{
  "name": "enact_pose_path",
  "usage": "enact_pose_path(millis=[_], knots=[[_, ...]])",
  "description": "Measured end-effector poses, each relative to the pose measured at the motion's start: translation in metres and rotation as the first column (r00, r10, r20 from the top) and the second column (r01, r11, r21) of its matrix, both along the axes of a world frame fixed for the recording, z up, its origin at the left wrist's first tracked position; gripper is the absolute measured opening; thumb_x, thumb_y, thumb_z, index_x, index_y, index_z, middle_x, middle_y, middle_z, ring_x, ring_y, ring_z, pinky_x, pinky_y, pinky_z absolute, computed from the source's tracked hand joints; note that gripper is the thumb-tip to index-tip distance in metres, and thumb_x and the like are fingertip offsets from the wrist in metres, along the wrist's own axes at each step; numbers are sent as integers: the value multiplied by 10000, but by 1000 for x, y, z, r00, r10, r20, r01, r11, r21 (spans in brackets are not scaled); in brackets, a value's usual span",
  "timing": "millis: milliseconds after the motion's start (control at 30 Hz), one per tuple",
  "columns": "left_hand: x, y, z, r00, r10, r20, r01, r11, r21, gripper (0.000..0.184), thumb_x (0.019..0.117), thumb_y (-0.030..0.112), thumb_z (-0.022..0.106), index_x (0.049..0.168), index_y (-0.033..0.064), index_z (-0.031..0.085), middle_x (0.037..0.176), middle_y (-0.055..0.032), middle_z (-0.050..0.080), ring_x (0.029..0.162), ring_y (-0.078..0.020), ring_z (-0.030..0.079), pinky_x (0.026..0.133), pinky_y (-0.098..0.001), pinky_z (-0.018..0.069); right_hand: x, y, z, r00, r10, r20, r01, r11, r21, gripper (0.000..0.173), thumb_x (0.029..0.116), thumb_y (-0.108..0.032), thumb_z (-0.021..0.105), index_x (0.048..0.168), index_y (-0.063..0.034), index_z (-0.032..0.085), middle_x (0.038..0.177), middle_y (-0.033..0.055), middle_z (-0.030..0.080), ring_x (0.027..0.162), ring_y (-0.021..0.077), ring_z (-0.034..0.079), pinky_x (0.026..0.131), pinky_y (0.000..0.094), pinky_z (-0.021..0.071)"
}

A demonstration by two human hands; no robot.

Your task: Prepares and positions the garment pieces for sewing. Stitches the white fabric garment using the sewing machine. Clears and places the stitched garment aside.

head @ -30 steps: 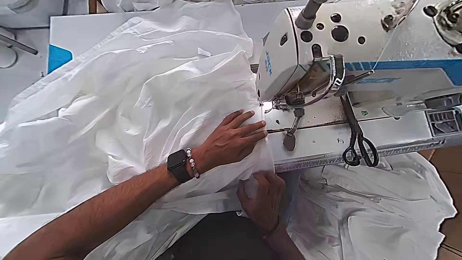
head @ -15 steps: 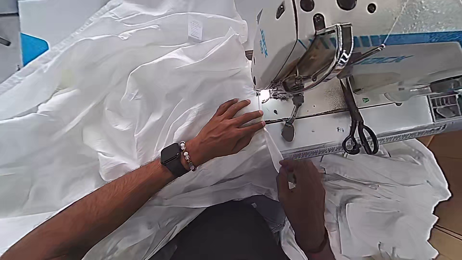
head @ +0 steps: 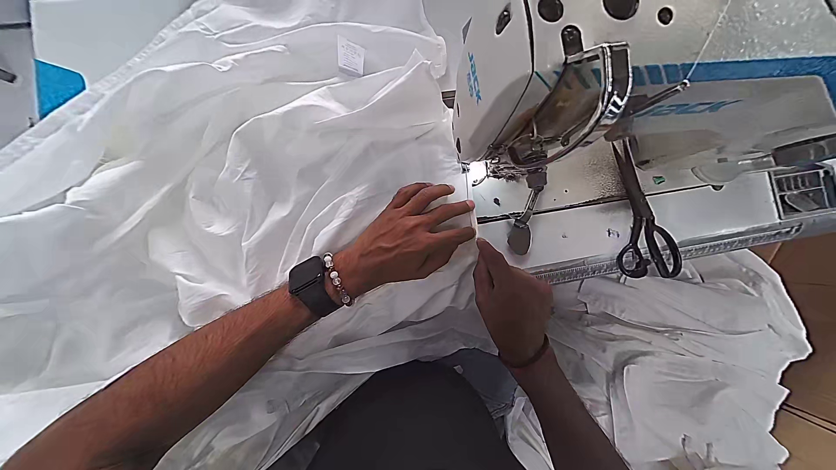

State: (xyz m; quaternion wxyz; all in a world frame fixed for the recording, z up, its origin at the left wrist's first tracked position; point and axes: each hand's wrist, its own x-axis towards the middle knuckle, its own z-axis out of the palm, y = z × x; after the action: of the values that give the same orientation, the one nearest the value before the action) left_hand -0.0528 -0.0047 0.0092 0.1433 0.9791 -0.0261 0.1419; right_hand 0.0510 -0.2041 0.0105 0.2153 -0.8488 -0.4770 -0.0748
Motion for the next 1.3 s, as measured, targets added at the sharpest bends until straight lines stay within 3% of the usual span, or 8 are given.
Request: enact_pose_path(millis=[433, 600, 967, 1033, 1133, 1167, 1233, 1300], knots=[[7, 13, -2, 999, 39, 4, -39, 998, 42, 367, 1027, 342, 497, 1328, 324, 707, 1482, 16, 591, 1448, -290, 430, 1187, -508, 296, 11, 12, 10, 998, 56, 23, -52, 984, -169, 354, 1011, -190, 507, 1254, -118, 755, 516, 14, 557, 406, 190, 525, 385, 352, 378], [19, 39, -1, 998, 58, 30, -60, 996, 68, 365, 1020, 362, 507, 1318, 326, 713, 1379, -21, 635, 1342, -289, 485, 1123, -491, 325, 29, 38, 12, 997, 69, 32, -61, 975, -214, 390, 1021, -223, 492, 1342, -160, 705, 514, 18, 537, 427, 215, 538, 402, 371, 380], [50, 117, 9, 987, -136, 88, 117, 975, 190, 281, 1023, 346, 529, 1163, 304, 769, 1284, -3, 695, 1346, -291, 502, 1123, -507, 311, 38, 85, 16, 998, 0, 56, 15, 968, -250, 335, 1034, -245, 528, 1291, -149, 719, 551, 50, 577, 472, 246, 589, 417, 397, 404], [40, 95, 26, 1000, -3, -8, 5, 966, 258, 280, 1051, 287, 497, 1161, 243, 750, 1269, -45, 691, 1313, -321, 532, 1122, -516, 352, 37, 86, 12, 996, -25, 90, 43, 978, -204, 321, 1030, -239, 526, 1256, -154, 737, 538, 39, 568, 457, 237, 582, 400, 394, 399], [-4, 4, 42, 912, 380, -156, -331, 904, 273, 363, 1030, 286, 453, 1170, 81, 717, 1273, -153, 685, 1151, -362, 649, 867, -513, 527, 28, 79, -1, 989, -103, 110, 119, 983, -142, 331, 1030, -243, 516, 1280, -189, 727, 615, 31, 605, 535, 222, 607, 444, 380, 418], [-22, -22, 37, 848, 482, -221, -423, 866, 265, 512, 1038, 405, 385, 1337, 89, 656, 1429, -159, 607, 1284, -363, 598, 957, -527, 523, 26, 77, -3, 987, -125, 101, 136, 984, -113, 329, 1028, -246, 523, 1282, -193, 726, 689, 35, 635, 594, 215, 628, 474, 374, 446], [-55, -41, 17, 798, 514, -314, -493, 857, 149, 800, 1011, 680, 319, 1603, 145, 375, 1688, -108, 291, 1557, -325, 269, 1238, -574, 271, 23, 73, -6, 986, -153, 72, 158, 985, -73, 279, 1054, -268, 510, 1219, -154, 704, 796, 52, 622, 637, 222, 626, 489, 376, 468], [-74, -16, -2, 866, 423, -266, -418, 905, 77, 872, 967, 768, 325, 1637, 212, 299, 1722, -4, 207, 1593, -235, 163, 1290, -538, 157, 25, 71, -6, 984, -166, 59, 170, 983, -64, 248, 1068, -285, 502, 1131, -124, 680, 775, 52, 630, 576, 224, 626, 450, 384, 463]])
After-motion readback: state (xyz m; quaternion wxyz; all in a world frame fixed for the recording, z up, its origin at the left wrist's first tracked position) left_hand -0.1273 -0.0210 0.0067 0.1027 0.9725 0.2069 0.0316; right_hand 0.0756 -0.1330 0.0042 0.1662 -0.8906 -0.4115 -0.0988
